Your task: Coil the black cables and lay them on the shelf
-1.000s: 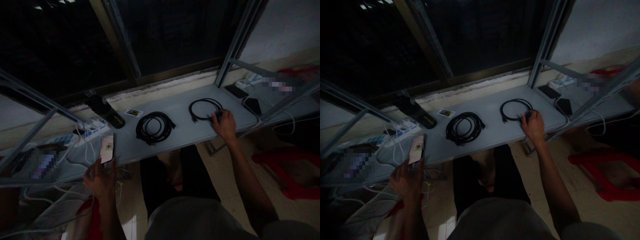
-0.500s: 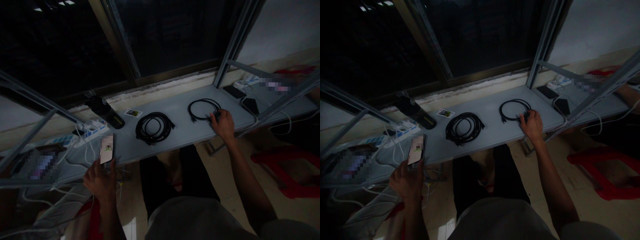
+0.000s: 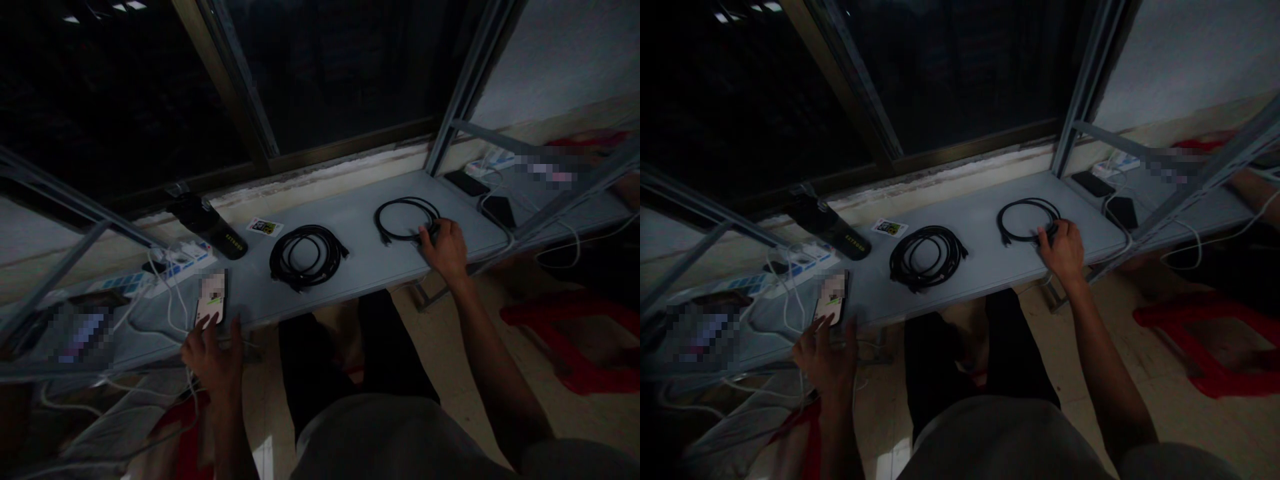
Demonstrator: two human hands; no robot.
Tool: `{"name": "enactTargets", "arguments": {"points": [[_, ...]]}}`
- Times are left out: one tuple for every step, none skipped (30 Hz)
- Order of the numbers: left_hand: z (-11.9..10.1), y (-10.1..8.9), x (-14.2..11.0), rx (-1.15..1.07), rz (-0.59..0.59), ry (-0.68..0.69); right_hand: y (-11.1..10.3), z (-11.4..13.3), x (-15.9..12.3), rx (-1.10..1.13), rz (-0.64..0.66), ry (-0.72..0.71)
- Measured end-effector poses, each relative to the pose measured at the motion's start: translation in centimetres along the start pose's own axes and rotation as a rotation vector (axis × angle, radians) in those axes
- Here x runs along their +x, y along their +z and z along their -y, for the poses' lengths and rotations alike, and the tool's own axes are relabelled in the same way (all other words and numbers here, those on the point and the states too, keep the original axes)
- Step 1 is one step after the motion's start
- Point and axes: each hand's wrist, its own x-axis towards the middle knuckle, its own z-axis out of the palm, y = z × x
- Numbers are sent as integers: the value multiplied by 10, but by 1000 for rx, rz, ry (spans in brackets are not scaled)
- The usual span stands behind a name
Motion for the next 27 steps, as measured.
{"name": "enactTargets", "arguments": {"points": [[-5,2,1,-4,-7,30,0,0,0,-1,-6,-3],[-10,5,3,-9,-10,59,0,0,0,-2,-11,-5],[-16,8,5,-17,-7,85,0,0,-1,-3,-18,-8],[-21,11,8,-31,-1,104,0,0,-1,-3,-24,-11],[-27,16,11,-52,7,116,0,0,-1,-2,-28,-15],[-32,20,14,-78,21,122,0,0,-1,-3,-29,-18],[-38,25,18,-106,33,124,0,0,-1,-5,-30,-18],[-43,30,22,-132,48,127,0,0,-1,-6,-29,-17],[-48,34,27,-155,68,132,0,0,-1,-7,-28,-16],[-53,39,31,-175,87,138,0,1,-1,-7,-27,-17],[-58,43,36,-194,104,145,0,1,-1,-7,-26,-18],[-63,47,42,-214,116,151,-1,1,-1,-7,-25,-18],[-68,50,47,-237,124,158,-1,1,-1,-9,-23,-17],[-74,53,52,-262,130,162,-1,1,-1,-12,-19,-16],[-81,55,58,-285,134,162,-1,1,-1,-17,-14,-13],[-87,57,63,-304,144,158,-2,1,-1,-21,-9,-10],[-94,59,68,-319,159,152,-2,1,-1,-23,-4,-8],[-101,61,72,-330,176,146,-2,1,-1,-24,-1,-7],[-108,62,77,-339,190,143,-2,1,-1,-23,0,-7],[-113,64,80,-343,203,146,-2,2,-1,-22,-2,-7],[-118,66,83,-343,215,152,-3,2,-2,-22,-6,-8],[-123,68,86,-335,227,157,-3,2,-2,-21,-10,-10],[-126,71,88,-321,243,160,-3,3,-2,-21,-15,-11],[-128,73,90,-303,264,159,-3,3,-2,-22,-18,-11],[-130,76,91,-284,289,155,-3,4,-2,-22,-19,-10],[-131,79,92,-266,312,150,-3,4,-2,-22,-20,-10],[-132,81,93,-252,328,145,-3,4,-2,-21,-18,-9]]}}
